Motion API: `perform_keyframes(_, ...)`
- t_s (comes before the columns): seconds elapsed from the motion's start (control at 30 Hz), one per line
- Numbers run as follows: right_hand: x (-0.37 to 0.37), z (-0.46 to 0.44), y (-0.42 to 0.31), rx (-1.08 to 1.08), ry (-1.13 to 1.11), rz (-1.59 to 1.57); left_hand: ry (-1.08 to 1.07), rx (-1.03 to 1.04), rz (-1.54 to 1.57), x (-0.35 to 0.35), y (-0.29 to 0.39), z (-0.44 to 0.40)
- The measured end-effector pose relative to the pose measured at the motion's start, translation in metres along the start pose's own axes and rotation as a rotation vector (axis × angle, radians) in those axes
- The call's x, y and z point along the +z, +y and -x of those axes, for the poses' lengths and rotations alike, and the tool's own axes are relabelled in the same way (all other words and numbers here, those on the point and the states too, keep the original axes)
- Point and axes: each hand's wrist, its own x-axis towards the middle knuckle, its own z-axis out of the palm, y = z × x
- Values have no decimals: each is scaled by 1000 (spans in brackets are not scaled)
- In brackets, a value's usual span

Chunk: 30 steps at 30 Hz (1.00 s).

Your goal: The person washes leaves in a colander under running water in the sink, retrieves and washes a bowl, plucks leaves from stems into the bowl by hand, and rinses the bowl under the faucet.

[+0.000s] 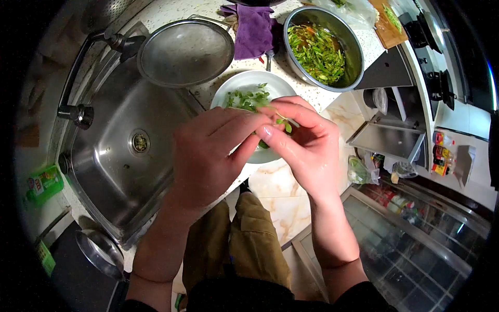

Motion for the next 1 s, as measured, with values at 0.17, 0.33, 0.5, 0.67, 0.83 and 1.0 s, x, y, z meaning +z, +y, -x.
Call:
perform_keyframes(0.17,3,1,8,130,78,-322,15,-69,46,1,-2,5)
perform_keyframes(0.33,-1,-3,8,237,182,-475,4,-243,253,0,-10,10)
perform_keyframes(0.5,-8,-12,16,213,238,-202,-52,-462,429,-2,-13,1)
perform_keyframes(0.67,-12,-5,15,-247,231,574,-95,-682,616,-1,-22,-8)
perform_keyframes(0.83,3,2,23,-218,60,553,-136,-712,702,6,-27,-4)
perform_keyframes(1.0,-14,-3,20,-317,119,738,-17,-713,697,0,-29,5)
